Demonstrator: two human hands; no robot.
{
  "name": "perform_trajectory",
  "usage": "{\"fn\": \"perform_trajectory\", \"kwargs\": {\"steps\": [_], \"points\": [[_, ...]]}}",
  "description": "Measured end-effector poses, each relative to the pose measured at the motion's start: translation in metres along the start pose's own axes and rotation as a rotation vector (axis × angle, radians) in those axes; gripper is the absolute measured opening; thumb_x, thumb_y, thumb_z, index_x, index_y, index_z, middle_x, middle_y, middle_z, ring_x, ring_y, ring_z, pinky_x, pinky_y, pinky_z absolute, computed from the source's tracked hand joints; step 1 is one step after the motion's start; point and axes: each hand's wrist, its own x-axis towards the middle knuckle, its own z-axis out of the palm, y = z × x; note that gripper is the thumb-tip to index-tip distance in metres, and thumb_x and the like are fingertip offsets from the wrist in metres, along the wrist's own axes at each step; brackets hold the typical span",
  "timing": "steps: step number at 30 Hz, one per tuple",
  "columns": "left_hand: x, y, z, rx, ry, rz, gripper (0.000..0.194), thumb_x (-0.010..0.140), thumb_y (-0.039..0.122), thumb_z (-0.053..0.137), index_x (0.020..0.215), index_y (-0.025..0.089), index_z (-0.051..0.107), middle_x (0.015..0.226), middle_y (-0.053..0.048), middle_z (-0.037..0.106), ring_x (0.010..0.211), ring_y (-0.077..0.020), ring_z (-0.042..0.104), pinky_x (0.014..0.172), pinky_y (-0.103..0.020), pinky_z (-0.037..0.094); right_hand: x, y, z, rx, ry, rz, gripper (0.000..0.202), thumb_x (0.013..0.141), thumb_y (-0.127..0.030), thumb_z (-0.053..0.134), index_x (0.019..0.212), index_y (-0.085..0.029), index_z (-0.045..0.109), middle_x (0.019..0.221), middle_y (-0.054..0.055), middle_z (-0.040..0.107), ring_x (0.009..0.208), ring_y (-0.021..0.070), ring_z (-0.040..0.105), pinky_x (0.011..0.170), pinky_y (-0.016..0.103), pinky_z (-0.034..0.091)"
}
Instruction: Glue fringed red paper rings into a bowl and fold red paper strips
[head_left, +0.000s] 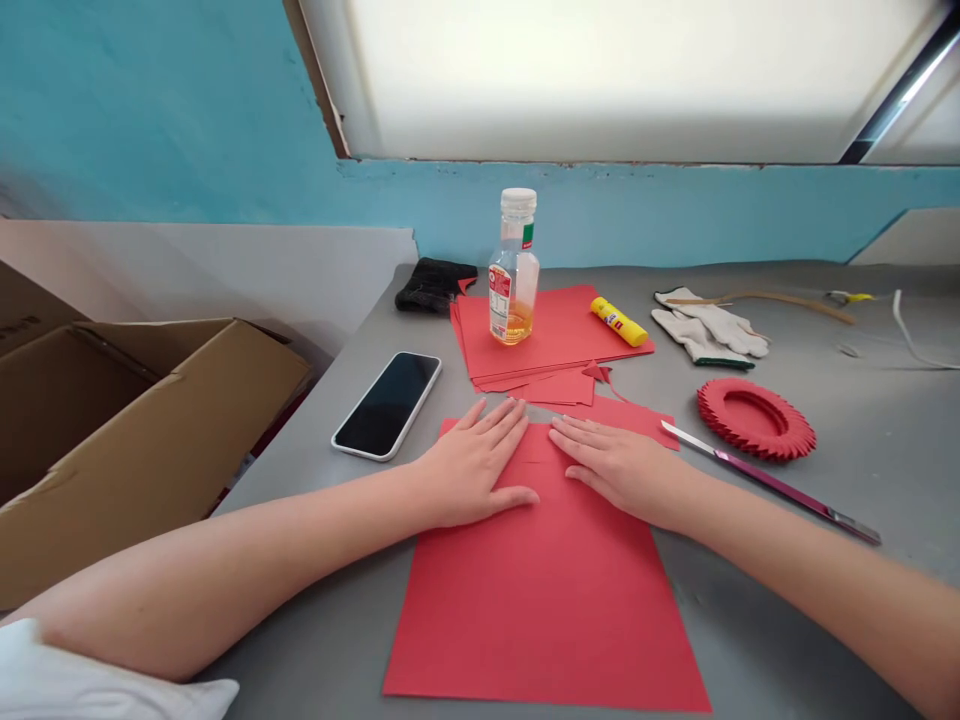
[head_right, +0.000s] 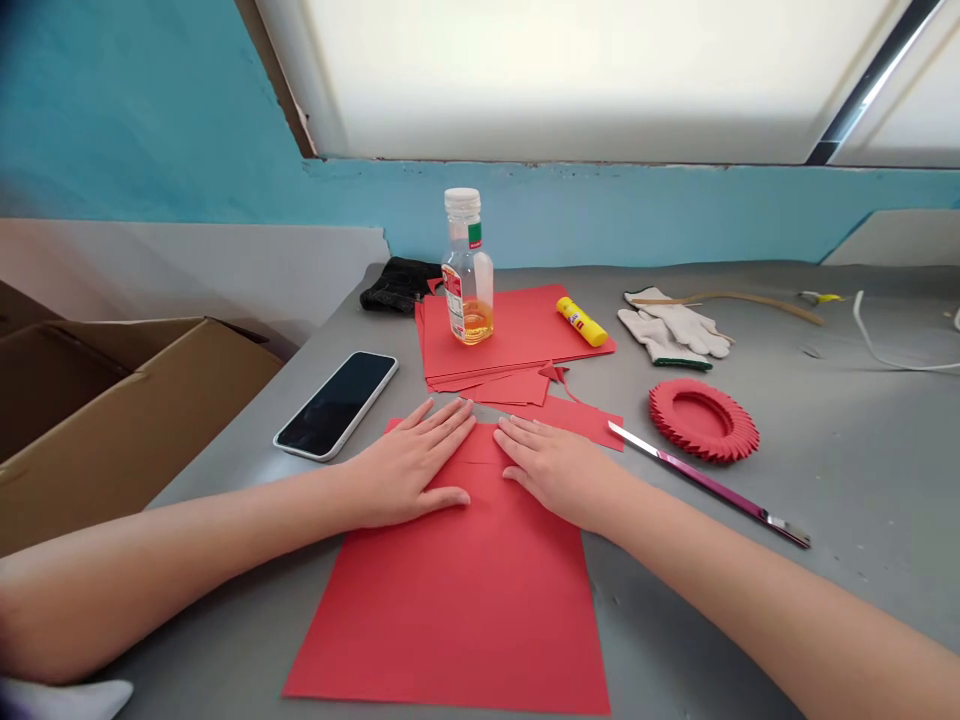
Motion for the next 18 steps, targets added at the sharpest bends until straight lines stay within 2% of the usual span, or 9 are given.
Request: {"fn": "perform_trajectory", "kwargs": {"steps": [5,8,14,18], "points": [[-0.004,0.019,0.003,-0.108,-0.014,0.088,0.089,0.082,0.069,0.026,0.142,0.005,0.009,0.148,-0.015,0.005,0.137,-0.0239,0.0,0.111,-0.038,0.003,0.007,-0.01,0.005,-0.053,0.152,0.028,0.034,0.089,-0.02,0.04,0.113,-0.006,0.061,0.116,0.016,0.06,0.111,0.0254,0.055,0.096,0.04,0.046],[-0.005,0.021,0.003,-0.137,-0.017,0.069,0.09,0.081,0.069,0.028,0.143,0.008,0.007,0.148,-0.014,0.003,0.137,-0.0255,0.001,0.111,-0.042,0.003,0.005,-0.016,0.01,-0.005,0.228,0.049,0.034,0.087,-0.018,0.042,0.115,-0.01,0.059,0.12,0.014,0.058,0.117,0.0246,0.05,0.098,0.039,0.044],[-0.004,0.018,-0.002,-0.17,-0.052,0.046,0.091,0.08,0.071,0.029,0.143,0.011,0.003,0.148,-0.012,0.001,0.137,-0.0254,0.0,0.111,-0.043,0.001,-0.003,-0.013,0.014,0.035,0.079,0.052,0.048,0.09,-0.029,0.039,0.133,-0.009,0.04,0.138,0.014,0.038,0.128,0.0234,0.034,0.101,0.041,0.04],[-0.003,0.015,-0.003,-0.175,-0.063,-0.001,0.095,0.075,0.075,0.03,0.144,0.014,0.006,0.148,-0.013,0.001,0.136,-0.0287,-0.001,0.11,-0.048,0.001,-0.005,-0.011,0.012,0.024,0.014,0.049,0.055,0.09,-0.035,0.038,0.137,-0.008,0.033,0.141,0.014,0.032,0.131,0.0239,0.028,0.103,0.042,0.037]]}}
